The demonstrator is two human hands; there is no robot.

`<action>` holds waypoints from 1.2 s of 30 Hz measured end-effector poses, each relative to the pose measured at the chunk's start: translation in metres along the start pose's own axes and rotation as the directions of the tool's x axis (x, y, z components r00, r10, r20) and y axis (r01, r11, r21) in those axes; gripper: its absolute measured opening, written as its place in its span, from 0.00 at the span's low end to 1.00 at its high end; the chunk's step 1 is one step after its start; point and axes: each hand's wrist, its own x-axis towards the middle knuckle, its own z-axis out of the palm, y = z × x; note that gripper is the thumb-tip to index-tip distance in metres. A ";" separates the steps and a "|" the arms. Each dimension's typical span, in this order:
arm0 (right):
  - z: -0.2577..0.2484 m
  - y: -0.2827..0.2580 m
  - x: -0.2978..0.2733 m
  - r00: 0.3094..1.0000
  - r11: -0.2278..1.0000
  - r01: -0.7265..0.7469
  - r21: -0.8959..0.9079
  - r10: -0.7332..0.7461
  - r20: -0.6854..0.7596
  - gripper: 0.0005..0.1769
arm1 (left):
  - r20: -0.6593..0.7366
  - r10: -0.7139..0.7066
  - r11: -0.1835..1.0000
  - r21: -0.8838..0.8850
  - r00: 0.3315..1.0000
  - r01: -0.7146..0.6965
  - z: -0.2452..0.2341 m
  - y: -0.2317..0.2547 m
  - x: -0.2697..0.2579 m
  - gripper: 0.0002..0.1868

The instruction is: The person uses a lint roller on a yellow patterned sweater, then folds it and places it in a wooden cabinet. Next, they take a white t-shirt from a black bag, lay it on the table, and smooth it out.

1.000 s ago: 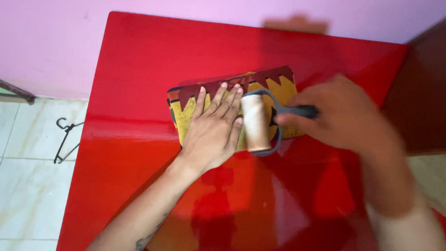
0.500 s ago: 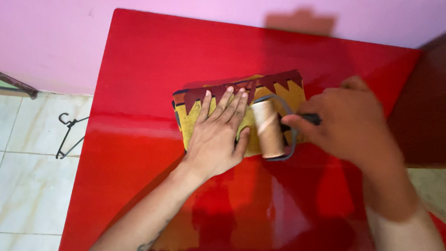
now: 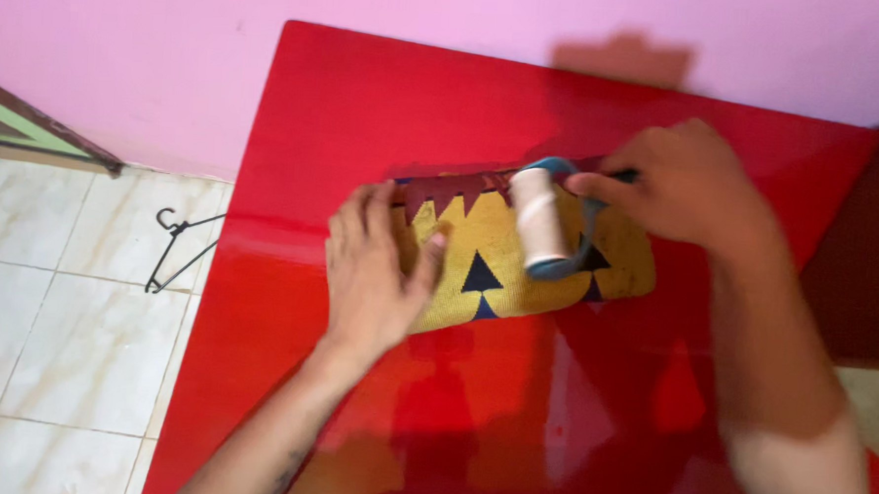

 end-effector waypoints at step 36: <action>0.015 -0.123 0.034 0.928 0.907 0.371 0.200 -0.367 -0.060 0.28 | 0.137 0.074 0.762 -0.647 0.988 0.032 -0.005 -0.086 0.043 0.17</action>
